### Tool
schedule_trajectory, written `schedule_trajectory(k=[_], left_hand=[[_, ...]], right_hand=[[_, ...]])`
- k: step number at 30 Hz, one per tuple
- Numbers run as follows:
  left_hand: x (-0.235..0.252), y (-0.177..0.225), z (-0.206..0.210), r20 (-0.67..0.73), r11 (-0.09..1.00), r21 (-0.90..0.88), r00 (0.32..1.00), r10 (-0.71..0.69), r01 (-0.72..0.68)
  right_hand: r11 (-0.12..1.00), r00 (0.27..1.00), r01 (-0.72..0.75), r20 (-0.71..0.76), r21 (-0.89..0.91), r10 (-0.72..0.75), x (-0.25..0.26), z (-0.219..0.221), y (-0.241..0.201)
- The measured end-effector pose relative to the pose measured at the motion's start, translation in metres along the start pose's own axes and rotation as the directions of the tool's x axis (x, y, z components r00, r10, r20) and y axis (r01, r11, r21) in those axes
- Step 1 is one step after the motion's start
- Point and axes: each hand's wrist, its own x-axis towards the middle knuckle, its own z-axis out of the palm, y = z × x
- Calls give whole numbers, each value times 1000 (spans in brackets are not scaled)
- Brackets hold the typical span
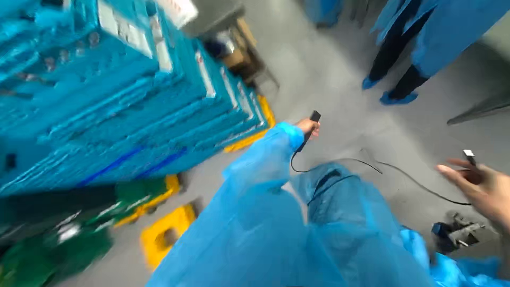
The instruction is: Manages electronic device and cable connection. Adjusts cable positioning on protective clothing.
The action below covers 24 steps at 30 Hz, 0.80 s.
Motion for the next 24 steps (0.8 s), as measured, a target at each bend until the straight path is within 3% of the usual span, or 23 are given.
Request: schedule_trajectory(k=[1, 3, 5, 8, 10, 12, 15, 18, 21, 24], left_hand=[[7, -51, 6, 32, 963, 195, 980, -197, 187], [3, -151, 44, 106, 868, 374, 915, -389, 326], [-7, -223, 89, 147, 887, 290, 899, -412, 359], [-35, -285, 137, 66, 910, -116, 917, -394, 399], [-37, -290, 144, 47, 891, -282, 933, -357, 355], [-48, -277, 134, 118, 913, -250, 946, -303, 323], [-61, -251, 110, 211, 983, -27, 962, -173, 183], [-99, -213, 104, 207, 993, 80, 976, 69, -87], [-138, -196, 120, 148, 979, 130, 979, 140, -160], [-169, -198, 128, 133, 999, -39, 990, 36, -31]], right_hand=[[998, 993, -69, 91, 4, 69, -9, 1, 11], [990, 973, -138, 189, -6, 136, -21, -1, 31], [976, 946, -216, 251, 27, 202, -20, 3, 39], [986, 917, -163, 373, 36, 138, 6, 28, 40], [998, 928, -14, 372, 61, -9, 30, 55, 32], [985, 907, 166, 384, 51, -173, 39, 85, 2], [924, 790, 380, 511, 26, -340, 23, 132, -71], [809, 605, 587, 663, 2, -441, 13, 189, -89], [799, 534, 584, 810, -143, -245, 15, 221, -86], [815, 506, 524, 860, -248, -64, 14, 225, -89]])
